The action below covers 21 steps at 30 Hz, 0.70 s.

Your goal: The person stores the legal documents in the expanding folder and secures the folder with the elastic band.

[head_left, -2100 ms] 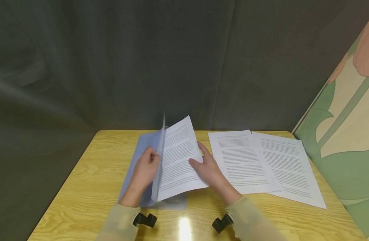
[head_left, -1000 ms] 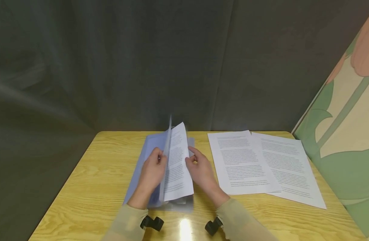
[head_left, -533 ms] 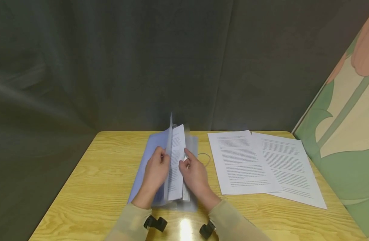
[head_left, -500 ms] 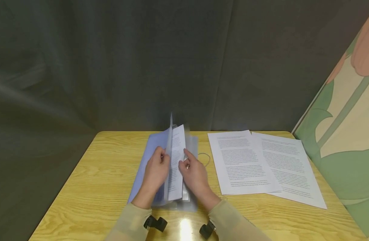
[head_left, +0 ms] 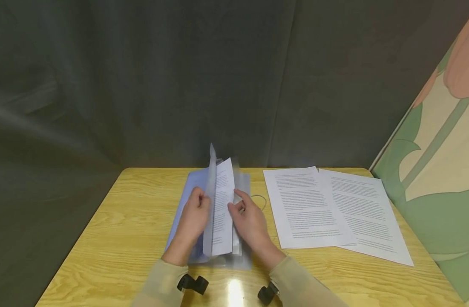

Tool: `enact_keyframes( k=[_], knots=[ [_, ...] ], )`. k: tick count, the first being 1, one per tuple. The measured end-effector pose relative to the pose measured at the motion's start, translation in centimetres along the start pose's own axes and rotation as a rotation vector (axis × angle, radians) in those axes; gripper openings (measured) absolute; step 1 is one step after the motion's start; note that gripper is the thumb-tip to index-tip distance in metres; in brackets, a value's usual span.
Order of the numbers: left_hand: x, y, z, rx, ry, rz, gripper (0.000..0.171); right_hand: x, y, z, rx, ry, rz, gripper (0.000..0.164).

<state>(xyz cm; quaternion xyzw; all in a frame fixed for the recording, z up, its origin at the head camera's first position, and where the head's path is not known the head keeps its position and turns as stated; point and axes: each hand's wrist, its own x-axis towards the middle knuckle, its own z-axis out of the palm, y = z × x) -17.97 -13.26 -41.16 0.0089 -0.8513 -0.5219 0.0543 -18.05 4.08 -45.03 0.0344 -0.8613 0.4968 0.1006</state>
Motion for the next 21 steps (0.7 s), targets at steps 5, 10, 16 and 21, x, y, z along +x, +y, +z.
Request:
enact_keyframes(
  k=[5,10,16,21],
  knots=[
    [0.1,-0.4,-1.0,-0.095,-0.026,-0.037,0.012,0.2,0.5,-1.4,0.013,0.054,-0.026,0.043],
    [0.5,-0.7,-1.9,-0.179,-0.025,-0.077,0.011,0.5,1.2,-3.4,-0.036,0.058,-0.005,0.046],
    [0.8,-1.0,-2.7,-0.299,-0.054,-0.117,0.012,0.6,2.8,-5.9,-0.128,0.041,0.03,0.051],
    [0.9,-1.2,-3.1,-0.358,-0.089,-0.146,0.015,0.8,4.3,-8.6,-0.178,0.033,0.059,0.057]
  ],
)
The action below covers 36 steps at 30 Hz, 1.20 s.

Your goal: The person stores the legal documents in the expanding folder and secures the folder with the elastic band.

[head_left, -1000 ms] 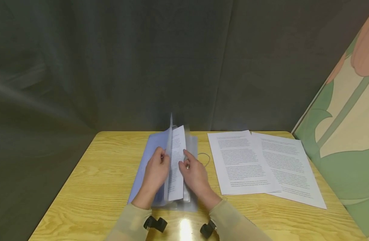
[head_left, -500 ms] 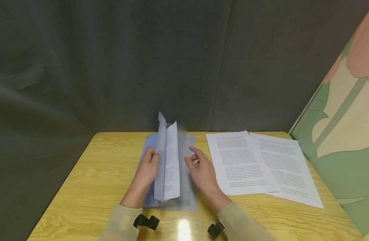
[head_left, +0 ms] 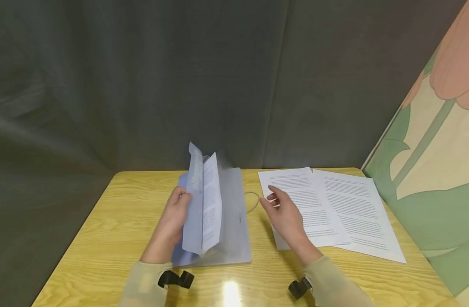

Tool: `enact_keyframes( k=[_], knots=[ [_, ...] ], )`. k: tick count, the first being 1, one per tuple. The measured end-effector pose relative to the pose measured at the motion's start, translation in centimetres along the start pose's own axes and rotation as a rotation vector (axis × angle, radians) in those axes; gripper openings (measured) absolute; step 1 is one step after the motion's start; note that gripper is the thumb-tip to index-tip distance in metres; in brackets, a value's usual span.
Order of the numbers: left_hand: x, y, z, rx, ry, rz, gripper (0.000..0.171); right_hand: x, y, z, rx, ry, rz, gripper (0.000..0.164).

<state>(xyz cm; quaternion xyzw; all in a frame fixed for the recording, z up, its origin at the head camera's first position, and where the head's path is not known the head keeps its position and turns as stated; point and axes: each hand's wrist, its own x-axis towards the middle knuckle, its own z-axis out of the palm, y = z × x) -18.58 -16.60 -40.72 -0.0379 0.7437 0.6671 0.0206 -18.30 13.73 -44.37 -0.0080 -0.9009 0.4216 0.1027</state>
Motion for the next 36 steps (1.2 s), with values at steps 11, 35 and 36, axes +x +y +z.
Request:
enact_keyframes(
  k=[11,35,36],
  knots=[
    [0.4,-0.5,0.4,-0.067,-0.038,-0.004,0.017,0.8,3.7,-4.7,-0.166,-0.002,0.068,0.076],
    [0.4,-0.8,0.7,-0.105,-0.078,-0.017,0.018,1.9,10.7,-9.0,-0.415,-0.019,0.293,0.102],
    [0.4,-0.8,0.7,-0.103,-0.079,-0.018,0.018,1.9,10.9,-9.1,-0.42,-0.025,0.296,0.102]
  ],
)
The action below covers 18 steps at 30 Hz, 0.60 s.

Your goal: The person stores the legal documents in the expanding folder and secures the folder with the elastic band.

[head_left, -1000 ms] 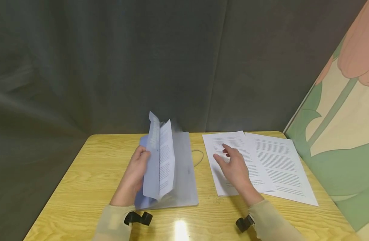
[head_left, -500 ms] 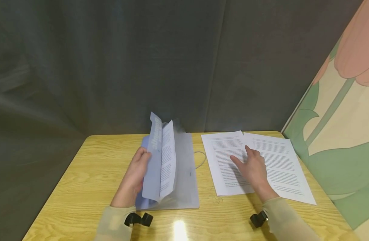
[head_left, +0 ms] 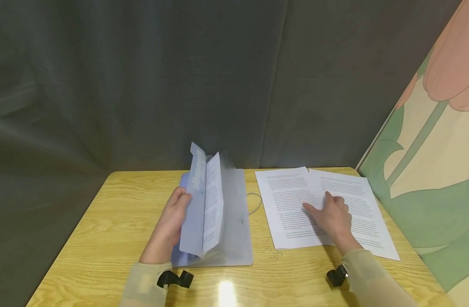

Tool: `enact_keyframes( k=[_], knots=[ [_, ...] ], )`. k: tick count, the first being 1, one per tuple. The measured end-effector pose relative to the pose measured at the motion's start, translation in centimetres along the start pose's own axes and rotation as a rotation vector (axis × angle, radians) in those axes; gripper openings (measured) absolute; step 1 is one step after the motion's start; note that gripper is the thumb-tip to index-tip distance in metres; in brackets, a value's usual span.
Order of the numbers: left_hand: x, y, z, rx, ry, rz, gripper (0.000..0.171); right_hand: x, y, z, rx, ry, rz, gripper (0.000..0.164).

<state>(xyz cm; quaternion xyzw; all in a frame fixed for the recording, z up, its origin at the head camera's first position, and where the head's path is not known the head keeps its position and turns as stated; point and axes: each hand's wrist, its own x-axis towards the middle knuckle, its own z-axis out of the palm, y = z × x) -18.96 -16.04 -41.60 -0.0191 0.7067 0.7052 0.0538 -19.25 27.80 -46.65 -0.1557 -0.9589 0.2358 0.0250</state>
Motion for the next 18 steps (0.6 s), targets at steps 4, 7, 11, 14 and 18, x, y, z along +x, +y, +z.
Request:
enact_keyframes(
  k=[4,7,11,14,18],
  knots=[
    [0.0,0.0,0.0,-0.004,-0.001,0.0,0.018,0.2,0.4,-0.1,-0.023,-0.017,0.006,0.103],
    [0.0,0.0,0.0,-0.006,-0.001,0.003,0.019,0.4,0.5,-0.2,-0.046,-0.034,0.003,0.102],
    [-0.1,0.0,0.1,0.0,-0.003,-0.002,0.019,0.7,0.4,-0.5,-0.07,-0.059,-0.006,0.101],
    [-0.1,0.0,0.2,0.006,-0.004,-0.007,0.02,0.9,0.4,-1.0,-0.078,-0.082,-0.008,0.101],
    [-0.1,0.0,0.2,0.004,-0.007,-0.007,0.019,1.3,0.3,-1.4,-0.074,-0.118,0.008,0.104]
  ],
)
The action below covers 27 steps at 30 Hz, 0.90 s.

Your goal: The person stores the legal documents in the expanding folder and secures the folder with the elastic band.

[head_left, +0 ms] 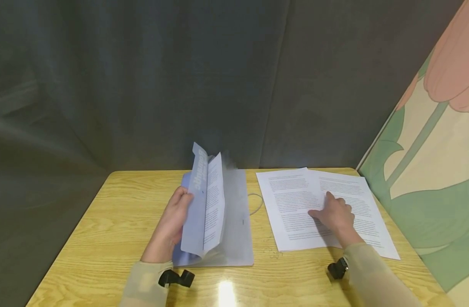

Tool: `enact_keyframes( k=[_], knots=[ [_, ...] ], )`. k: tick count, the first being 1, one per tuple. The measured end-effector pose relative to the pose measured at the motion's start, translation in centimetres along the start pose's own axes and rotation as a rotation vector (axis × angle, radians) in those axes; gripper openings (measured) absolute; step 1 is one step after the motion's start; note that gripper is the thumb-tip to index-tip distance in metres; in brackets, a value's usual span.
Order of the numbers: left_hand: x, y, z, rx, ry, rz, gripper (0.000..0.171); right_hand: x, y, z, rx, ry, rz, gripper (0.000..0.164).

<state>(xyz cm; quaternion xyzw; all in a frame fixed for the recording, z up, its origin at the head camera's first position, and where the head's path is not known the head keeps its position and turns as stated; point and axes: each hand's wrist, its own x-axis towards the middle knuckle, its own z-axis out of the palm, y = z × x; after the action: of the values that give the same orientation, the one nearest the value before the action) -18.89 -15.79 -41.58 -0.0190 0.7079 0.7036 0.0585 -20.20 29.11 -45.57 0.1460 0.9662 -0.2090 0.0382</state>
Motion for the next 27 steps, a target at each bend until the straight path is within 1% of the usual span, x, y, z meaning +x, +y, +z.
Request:
enact_keyframes(
  k=[5,10,12,19,22,27],
  knots=[
    [0.1,-0.1,0.2,0.001,-0.001,0.001,0.018,0.4,0.2,-0.2,0.038,-0.042,0.02,0.107],
    [0.2,-0.2,0.3,0.016,0.007,0.009,0.017,0.6,0.4,-0.4,0.064,-0.09,-0.019,0.108],
    [0.1,-0.2,0.2,0.02,0.011,0.01,0.017,0.6,0.4,-0.5,0.076,-0.102,-0.036,0.104],
    [0.1,-0.1,0.3,0.03,0.021,0.002,0.019,0.3,0.6,-1.4,0.122,-0.091,-0.064,0.076],
    [0.2,-0.1,0.3,0.029,0.023,0.002,0.019,0.1,0.5,-1.6,0.138,-0.09,-0.069,0.071],
    [0.3,-0.2,0.3,0.023,0.026,0.001,0.018,-0.4,0.2,-1.7,0.186,-0.074,-0.107,0.067]
  ],
)
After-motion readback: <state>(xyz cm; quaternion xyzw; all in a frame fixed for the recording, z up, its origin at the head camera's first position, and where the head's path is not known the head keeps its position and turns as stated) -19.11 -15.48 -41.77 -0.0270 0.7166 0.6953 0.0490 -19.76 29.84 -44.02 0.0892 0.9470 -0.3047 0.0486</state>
